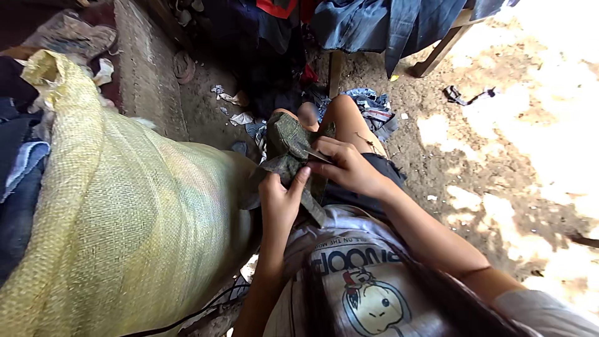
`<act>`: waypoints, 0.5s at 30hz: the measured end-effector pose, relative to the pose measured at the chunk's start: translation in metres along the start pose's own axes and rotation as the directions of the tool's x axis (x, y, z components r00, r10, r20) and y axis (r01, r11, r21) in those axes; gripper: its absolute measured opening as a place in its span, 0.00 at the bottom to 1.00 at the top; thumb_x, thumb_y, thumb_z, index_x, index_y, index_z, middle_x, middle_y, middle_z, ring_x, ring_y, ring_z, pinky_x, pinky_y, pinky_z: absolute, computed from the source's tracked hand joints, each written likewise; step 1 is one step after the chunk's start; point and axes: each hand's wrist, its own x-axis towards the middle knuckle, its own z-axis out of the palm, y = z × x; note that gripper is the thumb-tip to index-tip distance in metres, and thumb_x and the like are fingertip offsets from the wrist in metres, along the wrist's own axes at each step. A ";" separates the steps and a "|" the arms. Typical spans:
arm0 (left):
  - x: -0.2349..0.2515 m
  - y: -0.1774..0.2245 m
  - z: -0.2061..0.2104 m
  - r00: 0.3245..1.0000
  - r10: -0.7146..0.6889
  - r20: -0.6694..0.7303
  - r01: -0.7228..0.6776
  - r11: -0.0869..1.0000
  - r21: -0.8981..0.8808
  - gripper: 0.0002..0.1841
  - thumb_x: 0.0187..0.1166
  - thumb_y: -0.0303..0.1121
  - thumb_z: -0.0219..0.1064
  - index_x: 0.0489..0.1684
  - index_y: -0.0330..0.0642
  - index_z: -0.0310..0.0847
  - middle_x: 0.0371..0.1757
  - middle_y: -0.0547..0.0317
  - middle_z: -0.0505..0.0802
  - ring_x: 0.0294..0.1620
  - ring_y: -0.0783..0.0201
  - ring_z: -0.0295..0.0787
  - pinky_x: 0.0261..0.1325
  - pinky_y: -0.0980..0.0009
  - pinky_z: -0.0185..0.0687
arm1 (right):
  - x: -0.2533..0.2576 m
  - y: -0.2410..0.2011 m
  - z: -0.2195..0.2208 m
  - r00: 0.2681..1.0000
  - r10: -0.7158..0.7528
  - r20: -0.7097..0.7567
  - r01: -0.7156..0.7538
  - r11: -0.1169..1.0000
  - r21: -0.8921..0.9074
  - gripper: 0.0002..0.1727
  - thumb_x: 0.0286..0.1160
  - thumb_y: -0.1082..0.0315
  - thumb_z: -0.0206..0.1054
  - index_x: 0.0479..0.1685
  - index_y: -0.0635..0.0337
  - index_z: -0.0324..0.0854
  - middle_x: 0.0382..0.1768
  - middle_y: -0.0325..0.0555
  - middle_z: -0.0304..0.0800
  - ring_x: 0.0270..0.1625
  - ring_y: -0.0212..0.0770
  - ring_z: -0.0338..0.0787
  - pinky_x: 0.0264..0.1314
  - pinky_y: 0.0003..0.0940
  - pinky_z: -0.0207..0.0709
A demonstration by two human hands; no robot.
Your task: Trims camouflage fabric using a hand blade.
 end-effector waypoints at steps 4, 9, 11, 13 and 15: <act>0.004 0.003 -0.011 1.000 0.030 -0.009 -0.030 0.999 0.035 0.07 0.78 0.29 0.71 0.45 0.35 0.87 0.34 0.67 0.92 0.36 0.86 0.86 0.44 0.84 0.83 | 0.008 -0.002 -0.011 0.999 -0.035 0.027 0.037 0.998 -0.044 0.06 0.76 0.64 0.66 0.36 0.56 0.83 0.29 0.34 0.82 0.28 0.25 0.78 0.28 0.23 0.72; 0.003 0.004 -0.019 0.999 0.033 0.032 -0.034 0.998 0.051 0.06 0.76 0.28 0.72 0.40 0.34 0.86 0.30 0.68 0.89 0.31 0.88 0.83 0.39 0.87 0.79 | 0.017 -0.011 -0.021 0.999 -0.054 0.005 0.054 0.998 -0.009 0.05 0.70 0.65 0.63 0.30 0.54 0.78 0.19 0.33 0.73 0.19 0.24 0.70 0.18 0.21 0.61; 0.003 0.003 -0.021 0.998 0.039 0.043 -0.041 0.997 0.058 0.06 0.76 0.28 0.71 0.40 0.34 0.86 0.30 0.67 0.89 0.32 0.88 0.83 0.40 0.87 0.79 | 0.020 -0.013 -0.023 0.999 -0.047 -0.004 0.047 0.998 0.034 0.05 0.68 0.66 0.62 0.27 0.54 0.76 0.16 0.33 0.69 0.15 0.24 0.66 0.15 0.20 0.56; 0.004 0.002 -0.022 0.998 0.042 0.042 -0.046 0.995 0.092 0.08 0.76 0.29 0.71 0.43 0.33 0.86 0.34 0.63 0.90 0.36 0.85 0.85 0.44 0.85 0.81 | 0.029 -0.011 -0.025 1.000 -0.020 0.001 0.020 1.000 0.023 0.06 0.69 0.65 0.63 0.27 0.53 0.76 0.19 0.32 0.71 0.19 0.23 0.69 0.20 0.20 0.59; 0.005 0.002 -0.022 0.999 0.035 0.035 -0.040 0.989 0.139 0.09 0.77 0.30 0.71 0.45 0.32 0.86 0.37 0.58 0.91 0.40 0.80 0.86 0.47 0.81 0.81 | 0.033 -0.008 -0.023 1.000 0.008 -0.002 -0.008 1.000 0.008 0.06 0.70 0.64 0.63 0.27 0.52 0.77 0.23 0.32 0.75 0.23 0.23 0.72 0.24 0.21 0.63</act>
